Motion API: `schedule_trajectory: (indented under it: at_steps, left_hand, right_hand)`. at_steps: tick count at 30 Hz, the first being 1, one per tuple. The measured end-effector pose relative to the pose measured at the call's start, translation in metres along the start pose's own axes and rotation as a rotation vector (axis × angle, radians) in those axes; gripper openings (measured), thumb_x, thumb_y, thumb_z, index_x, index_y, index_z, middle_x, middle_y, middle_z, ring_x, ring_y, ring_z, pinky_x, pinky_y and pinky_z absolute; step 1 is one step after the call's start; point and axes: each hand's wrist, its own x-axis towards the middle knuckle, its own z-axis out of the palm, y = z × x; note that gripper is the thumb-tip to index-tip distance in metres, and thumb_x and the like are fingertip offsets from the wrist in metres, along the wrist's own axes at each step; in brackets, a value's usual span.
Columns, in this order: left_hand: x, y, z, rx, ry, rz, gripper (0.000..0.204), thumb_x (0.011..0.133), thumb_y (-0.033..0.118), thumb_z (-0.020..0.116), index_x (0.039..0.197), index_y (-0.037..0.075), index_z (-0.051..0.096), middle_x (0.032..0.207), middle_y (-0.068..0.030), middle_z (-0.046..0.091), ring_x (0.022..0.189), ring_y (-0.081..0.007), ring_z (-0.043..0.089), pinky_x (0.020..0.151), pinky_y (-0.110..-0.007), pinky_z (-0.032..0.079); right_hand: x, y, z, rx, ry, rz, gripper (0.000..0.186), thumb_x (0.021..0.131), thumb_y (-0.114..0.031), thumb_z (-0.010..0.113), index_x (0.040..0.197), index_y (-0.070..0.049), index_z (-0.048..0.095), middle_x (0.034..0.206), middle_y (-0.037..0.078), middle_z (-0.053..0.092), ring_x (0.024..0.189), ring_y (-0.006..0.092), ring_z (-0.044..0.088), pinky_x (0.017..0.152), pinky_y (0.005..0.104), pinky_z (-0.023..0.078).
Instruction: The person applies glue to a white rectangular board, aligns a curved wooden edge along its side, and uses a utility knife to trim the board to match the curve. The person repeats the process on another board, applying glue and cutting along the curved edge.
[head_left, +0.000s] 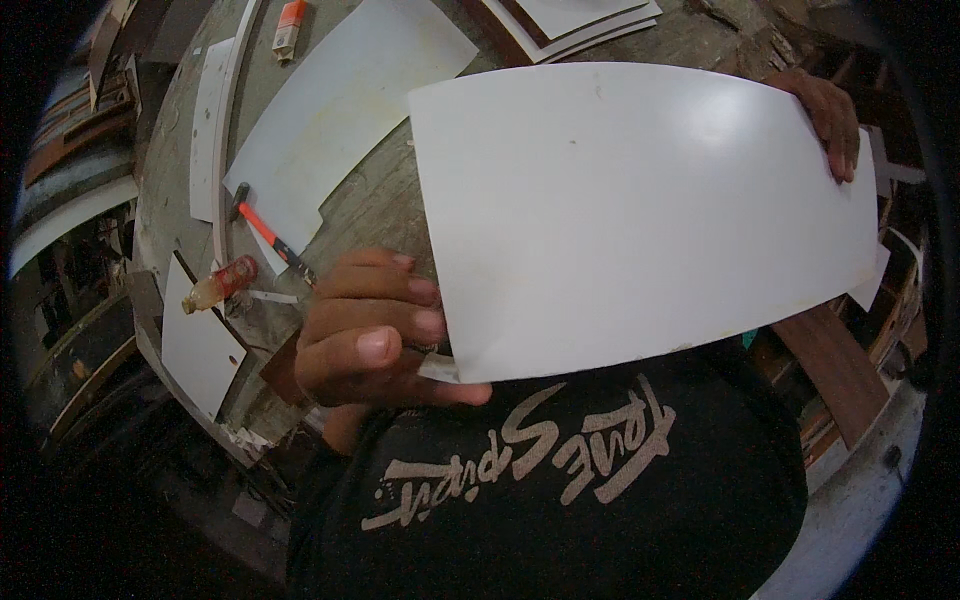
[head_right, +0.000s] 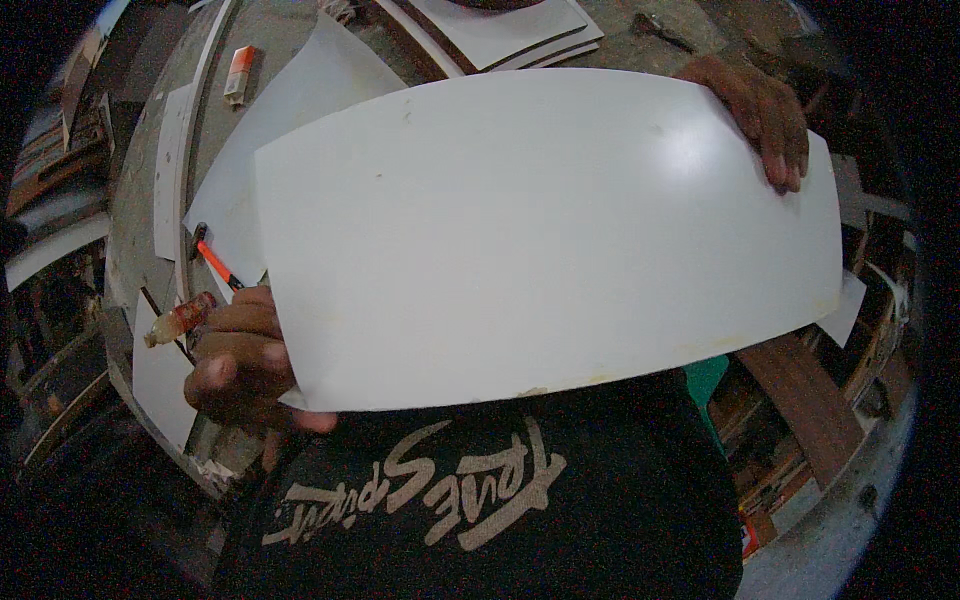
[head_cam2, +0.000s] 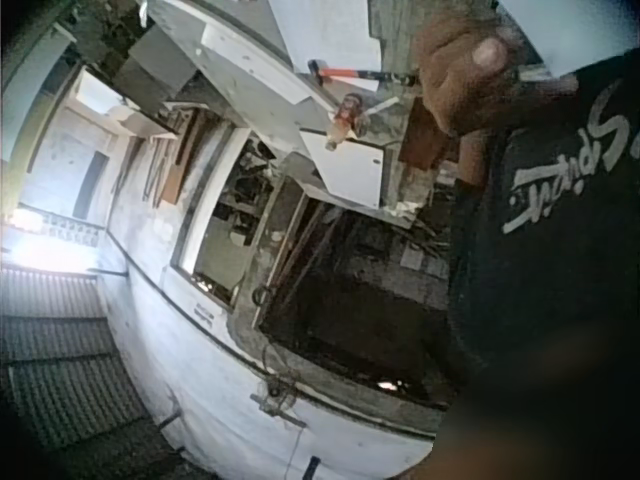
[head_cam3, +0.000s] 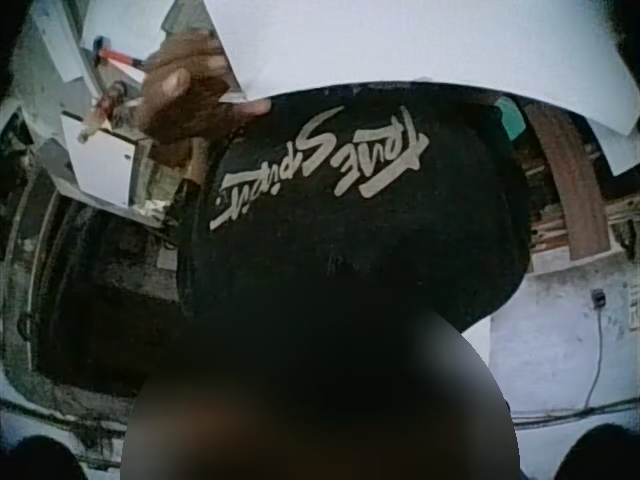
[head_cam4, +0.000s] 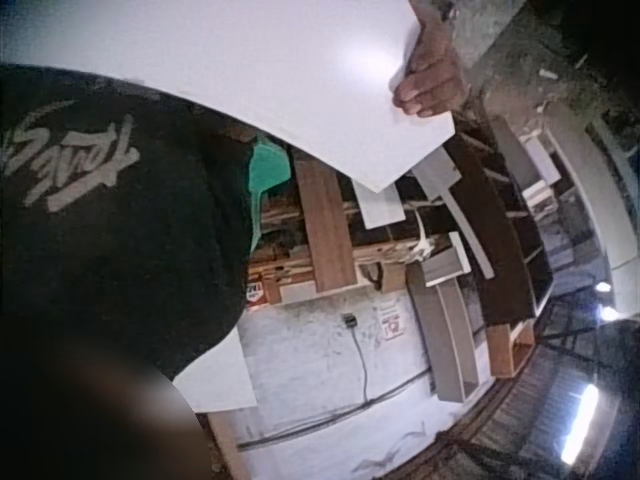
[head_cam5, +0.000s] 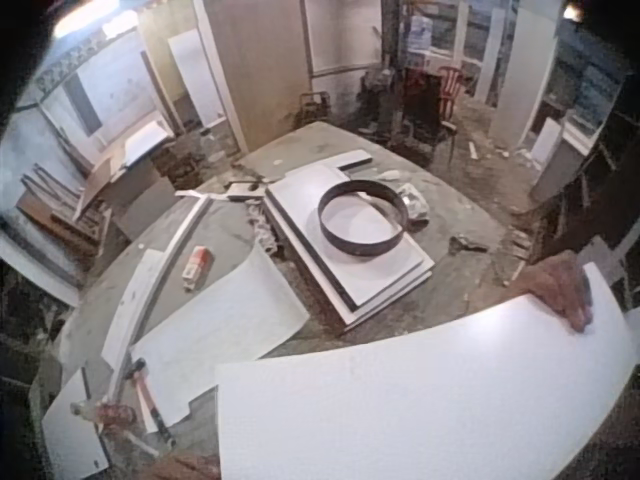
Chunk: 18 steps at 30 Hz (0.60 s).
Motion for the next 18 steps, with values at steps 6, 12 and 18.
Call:
schedule_trajectory:
  at_steps: [6,12,18]
  left_hand:
    - [0.009,0.012,0.001,0.207,0.001,-0.056,0.072,0.077,0.037,0.090,0.128,0.010,0.048,0.101,-0.0031,0.070,0.103,-0.0221,0.066,0.101,-0.045,0.050]
    - [0.019,0.017,-0.005,0.207,-0.090,-0.044,0.084,0.077,0.033,0.090,0.140,0.012,0.038,0.108,-0.0042,0.070,0.106,-0.0234,0.067,0.102,-0.049,0.049]
    - [0.022,0.022,-0.001,0.291,-0.091,-0.103,0.088,0.071,0.026,0.095,0.135,0.017,0.036,0.106,-0.0004,0.074,0.103,-0.0201,0.070,0.103,-0.046,0.050]
  right_hand:
    - [-0.022,0.021,-0.001,0.033,0.040,0.044,0.021,0.102,-0.031,0.058,0.101,-0.014,0.071,0.095,0.000,0.071,0.102,0.0148,0.064,0.100,0.0321,0.043]
    - [-0.042,0.043,-0.001,0.093,0.087,0.095,0.021,0.102,-0.031,0.059,0.101,-0.014,0.071,0.095,0.001,0.071,0.103,0.0147,0.064,0.101,0.0321,0.043]
    - [-0.055,0.053,0.004,0.139,0.141,0.127,0.021,0.102,-0.031,0.059,0.101,-0.014,0.071,0.095,0.001,0.071,0.103,0.0146,0.064,0.101,0.0320,0.044]
